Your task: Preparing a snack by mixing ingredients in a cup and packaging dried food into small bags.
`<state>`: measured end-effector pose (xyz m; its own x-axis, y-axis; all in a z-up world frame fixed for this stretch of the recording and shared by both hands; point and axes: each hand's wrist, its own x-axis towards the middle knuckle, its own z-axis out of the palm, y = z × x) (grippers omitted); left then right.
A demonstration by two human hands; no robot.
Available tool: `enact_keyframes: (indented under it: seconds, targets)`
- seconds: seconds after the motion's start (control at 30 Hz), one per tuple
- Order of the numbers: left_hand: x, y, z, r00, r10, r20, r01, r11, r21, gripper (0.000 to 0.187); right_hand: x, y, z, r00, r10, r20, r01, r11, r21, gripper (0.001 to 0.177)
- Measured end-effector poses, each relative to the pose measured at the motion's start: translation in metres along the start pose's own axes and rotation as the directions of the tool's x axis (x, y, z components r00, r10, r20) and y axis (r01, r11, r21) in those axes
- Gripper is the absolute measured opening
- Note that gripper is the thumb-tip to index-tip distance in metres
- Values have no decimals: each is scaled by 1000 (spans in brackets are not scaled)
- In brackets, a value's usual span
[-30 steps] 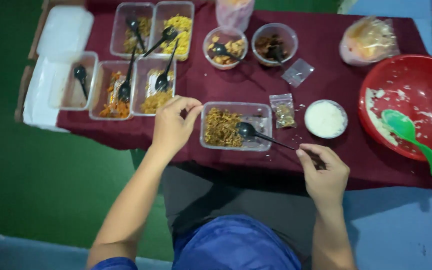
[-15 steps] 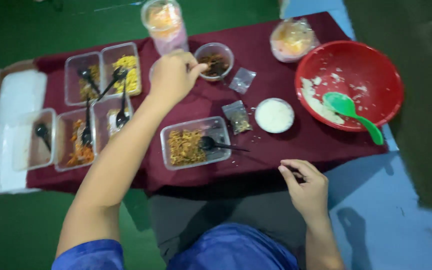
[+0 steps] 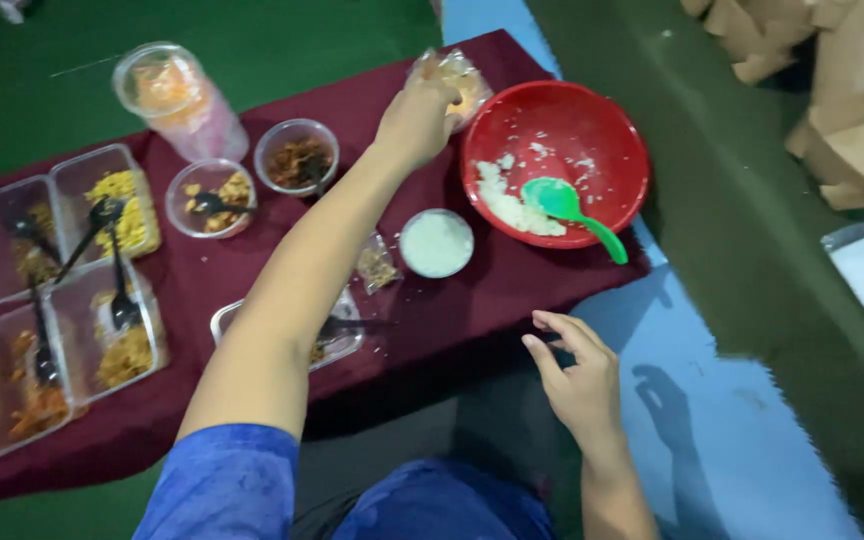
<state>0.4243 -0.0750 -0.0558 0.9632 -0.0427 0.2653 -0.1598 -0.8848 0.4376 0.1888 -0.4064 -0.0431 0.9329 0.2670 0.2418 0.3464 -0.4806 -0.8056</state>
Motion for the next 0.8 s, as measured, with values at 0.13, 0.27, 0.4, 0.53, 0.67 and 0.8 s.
enact_keyframes:
  seconds: [0.13, 0.27, 0.4, 0.53, 0.67, 0.8]
  targets:
    - [29, -1, 18, 943, 295, -155, -283, 955, 94, 21, 7, 4, -12, 1000, -8, 6, 9, 1000, -27, 25]
    - [39, -7, 30, 981, 194, -20, -194, 981, 15, 22, 12, 6, -13, 1000, 7, -5, -7, 1000, -8, 25]
    - [33, 5, 21, 987, -91, 135, 113, 980, -165, 22, 19, 8, -7, 997, 66, 43, -67, 998, 14, 25]
    - [32, -17, 35, 999, 24, -49, -34, 975, -221, 35, 22, 10, 1, 999, 15, 40, -16, 999, 42, 22]
    - [10, -13, 1, 980, -84, -181, 21, 946, -324, 10, 24, -1, 1, 1000, -6, 17, 5, 997, 77, 20]
    - [-54, 9, -54, 942, -296, -159, 168, 825, -539, 8, 27, -26, 6, 1000, 18, 13, -19, 989, 146, 18]
